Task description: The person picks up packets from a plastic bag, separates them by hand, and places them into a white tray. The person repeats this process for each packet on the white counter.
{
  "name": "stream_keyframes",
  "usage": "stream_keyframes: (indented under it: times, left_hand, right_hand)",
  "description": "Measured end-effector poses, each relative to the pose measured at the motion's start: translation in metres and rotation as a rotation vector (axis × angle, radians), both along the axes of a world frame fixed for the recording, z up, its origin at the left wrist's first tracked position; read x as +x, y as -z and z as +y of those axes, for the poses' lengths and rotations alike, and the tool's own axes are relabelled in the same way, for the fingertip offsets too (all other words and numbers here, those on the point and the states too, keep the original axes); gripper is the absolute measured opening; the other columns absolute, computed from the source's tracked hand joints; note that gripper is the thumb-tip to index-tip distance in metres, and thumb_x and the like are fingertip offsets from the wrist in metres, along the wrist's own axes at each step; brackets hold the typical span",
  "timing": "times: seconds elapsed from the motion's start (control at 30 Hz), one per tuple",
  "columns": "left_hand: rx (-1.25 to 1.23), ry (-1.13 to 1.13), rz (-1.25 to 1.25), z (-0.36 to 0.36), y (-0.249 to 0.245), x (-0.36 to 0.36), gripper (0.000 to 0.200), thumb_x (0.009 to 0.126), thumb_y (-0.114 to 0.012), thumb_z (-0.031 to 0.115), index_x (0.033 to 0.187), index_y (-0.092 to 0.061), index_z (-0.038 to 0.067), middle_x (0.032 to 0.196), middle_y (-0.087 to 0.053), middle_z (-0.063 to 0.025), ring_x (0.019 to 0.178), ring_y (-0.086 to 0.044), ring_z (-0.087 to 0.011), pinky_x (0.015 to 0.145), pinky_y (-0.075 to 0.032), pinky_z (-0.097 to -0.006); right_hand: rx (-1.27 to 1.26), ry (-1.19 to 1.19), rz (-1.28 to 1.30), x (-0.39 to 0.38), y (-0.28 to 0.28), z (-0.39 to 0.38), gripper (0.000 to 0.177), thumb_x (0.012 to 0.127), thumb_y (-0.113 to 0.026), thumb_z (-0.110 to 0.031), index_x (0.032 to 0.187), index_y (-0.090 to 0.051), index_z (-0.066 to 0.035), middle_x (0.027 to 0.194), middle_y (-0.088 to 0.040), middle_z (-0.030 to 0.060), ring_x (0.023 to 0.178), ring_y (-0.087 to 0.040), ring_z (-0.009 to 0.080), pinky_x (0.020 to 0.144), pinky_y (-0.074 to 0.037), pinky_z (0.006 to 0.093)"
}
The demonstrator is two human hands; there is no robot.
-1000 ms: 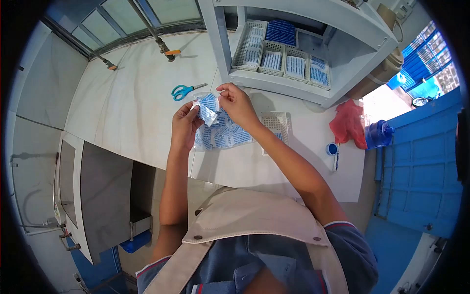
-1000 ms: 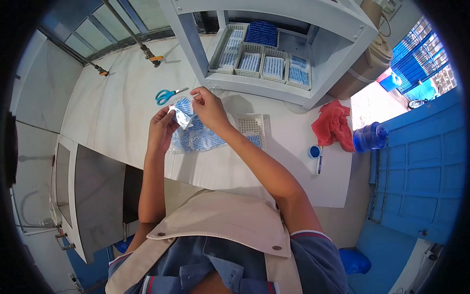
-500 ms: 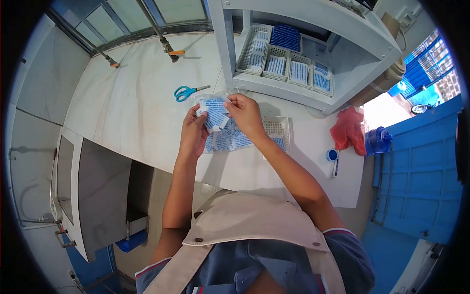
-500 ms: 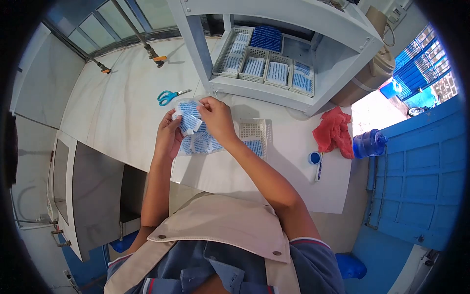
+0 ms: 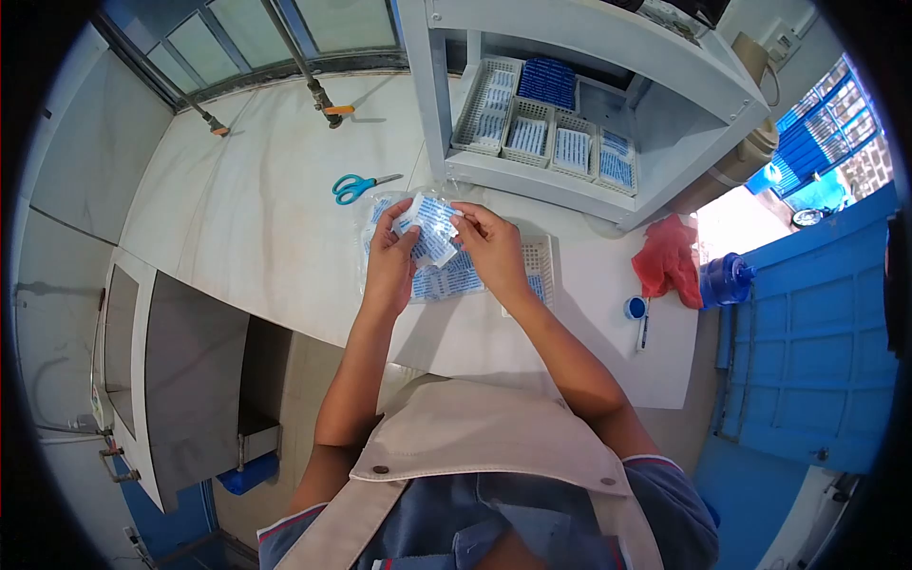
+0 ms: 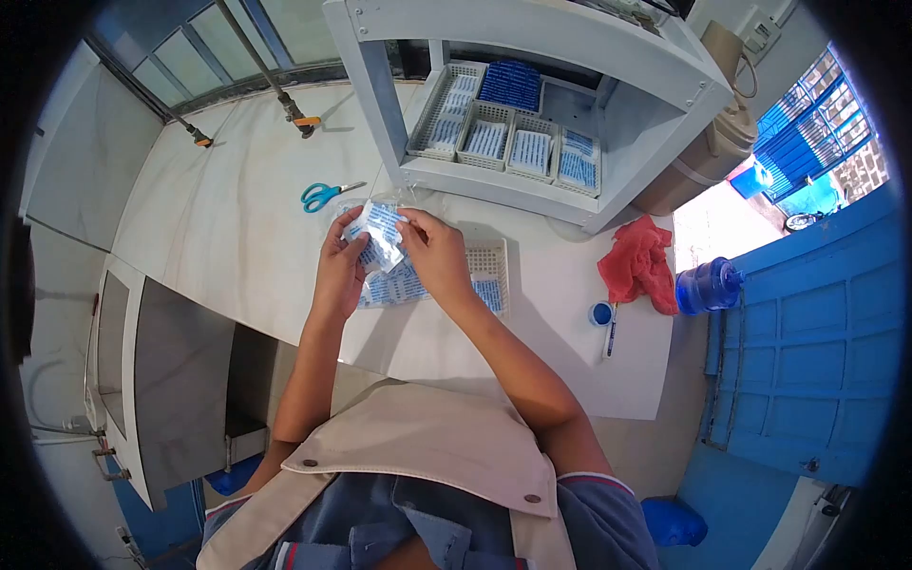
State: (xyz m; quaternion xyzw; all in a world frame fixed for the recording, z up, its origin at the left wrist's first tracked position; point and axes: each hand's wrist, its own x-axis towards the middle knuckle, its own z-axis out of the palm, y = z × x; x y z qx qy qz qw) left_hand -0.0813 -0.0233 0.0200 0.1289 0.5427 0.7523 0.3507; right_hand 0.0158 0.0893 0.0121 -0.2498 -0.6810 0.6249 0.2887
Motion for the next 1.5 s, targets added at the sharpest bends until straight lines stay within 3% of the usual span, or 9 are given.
stream_keyframes:
  times: [0.5, 0.57, 0.7, 0.83, 0.9, 1.03, 1.1, 1.33, 1.5]
  left_hand:
    - [0.073, 0.064, -0.008, 0.011, -0.007, 0.026, 0.038, 0.091, -0.043, -0.002, 0.129, -0.038, 0.001, 0.098, -0.06, -0.0108, 0.092, -0.062, -0.0158, 0.077, -0.052, -0.0268]
    - [0.014, 0.022, -0.089, 0.017, -0.017, 0.036, 0.038, 0.092, -0.042, 0.0, 0.129, -0.039, 0.005, 0.085, -0.057, -0.0048, 0.069, -0.058, -0.0062, 0.05, -0.042, -0.0177]
    - [0.069, 0.066, -0.163, 0.019, -0.012, 0.046, 0.036, 0.092, -0.039, -0.002, 0.127, -0.038, 0.001, 0.1, -0.061, -0.0149, 0.083, -0.067, -0.0178, 0.054, -0.046, -0.0184]
    - [0.072, 0.121, -0.138, 0.014, 0.002, 0.041, 0.036, 0.092, -0.039, -0.003, 0.128, -0.038, 0.001, 0.099, -0.061, -0.0151, 0.088, -0.067, -0.0208, 0.054, -0.046, -0.0178]
    - [0.029, 0.152, -0.072, 0.013, 0.003, 0.04, 0.036, 0.091, -0.037, -0.004, 0.128, -0.037, -0.002, 0.105, -0.058, -0.0176, 0.095, -0.064, -0.0247, 0.085, -0.054, -0.0335]
    - [0.016, 0.162, -0.061, 0.011, 0.01, 0.039, 0.036, 0.091, -0.036, -0.004, 0.127, -0.037, -0.002, 0.107, -0.058, -0.018, 0.095, -0.064, -0.0249, 0.085, -0.053, -0.034]
    - [0.038, 0.089, -0.118, 0.012, 0.009, 0.043, 0.035, 0.092, -0.04, -0.003, 0.126, -0.042, 0.001, 0.08, -0.055, -0.0038, 0.077, -0.064, -0.0092, 0.052, -0.041, -0.0168]
    - [0.025, 0.074, -0.16, 0.012, 0.001, 0.045, 0.035, 0.092, -0.041, -0.002, 0.127, -0.04, 0.001, 0.087, -0.059, -0.0079, 0.085, -0.065, -0.0138, 0.058, -0.047, -0.0197]
    - [0.058, 0.146, -0.127, 0.011, 0.007, 0.041, 0.032, 0.091, -0.041, -0.002, 0.123, -0.037, -0.001, 0.101, -0.059, -0.0165, 0.092, -0.065, -0.0254, 0.079, -0.054, -0.034]
  right_hand:
    - [0.201, -0.01, -0.025, 0.036, -0.01, 0.014, 0.02, 0.086, -0.059, -0.001, 0.106, -0.062, 0.002, 0.094, -0.061, 0.0046, 0.071, -0.057, 0.0076, 0.066, -0.048, 0.0219]
    - [0.061, 0.124, 0.081, 0.053, -0.007, 0.022, 0.018, 0.087, -0.058, 0.0, 0.105, -0.061, 0.003, 0.09, -0.062, 0.0046, 0.071, -0.058, 0.0076, 0.065, -0.048, 0.0223]
    - [-0.016, 0.286, 0.0, 0.102, 0.011, 0.018, 0.016, 0.088, -0.056, 0.001, 0.103, -0.06, 0.003, 0.085, -0.064, 0.0066, 0.071, -0.058, 0.0074, 0.062, -0.047, 0.0209]
    - [0.311, 0.399, -0.187, 0.128, 0.034, -0.002, 0.016, 0.085, -0.06, 0.001, 0.1, -0.062, 0.002, 0.084, -0.059, 0.0063, 0.067, -0.056, 0.0077, 0.058, -0.047, 0.0222]
    - [0.293, 0.407, -0.164, 0.122, 0.035, -0.011, 0.016, 0.082, -0.061, 0.002, 0.098, -0.062, 0.002, 0.084, -0.057, 0.0091, 0.064, -0.057, 0.0114, 0.058, -0.047, 0.024]
    - [0.422, 0.41, -0.265, 0.11, 0.033, -0.021, 0.014, 0.082, -0.06, 0.001, 0.096, -0.062, 0.003, 0.087, -0.059, 0.0145, 0.065, -0.06, 0.0255, 0.058, -0.049, 0.0306]
    - [0.516, 0.309, -0.52, 0.11, 0.031, -0.025, 0.015, 0.084, -0.058, -0.005, 0.094, -0.061, 0.005, 0.09, -0.059, 0.0162, 0.072, -0.061, 0.0294, 0.063, -0.05, 0.0352]
    - [0.845, 0.073, -0.815, 0.107, 0.024, -0.015, 0.02, 0.082, -0.058, -0.014, 0.075, -0.066, 0.002, 0.08, -0.062, 0.016, 0.078, -0.057, 0.0325, 0.075, -0.046, 0.0395]
    - [0.897, -0.114, -0.816, 0.115, 0.023, -0.001, 0.022, 0.08, -0.059, -0.014, 0.066, -0.067, 0.001, 0.079, -0.062, 0.014, 0.078, -0.055, 0.0313, 0.077, -0.045, 0.0408]
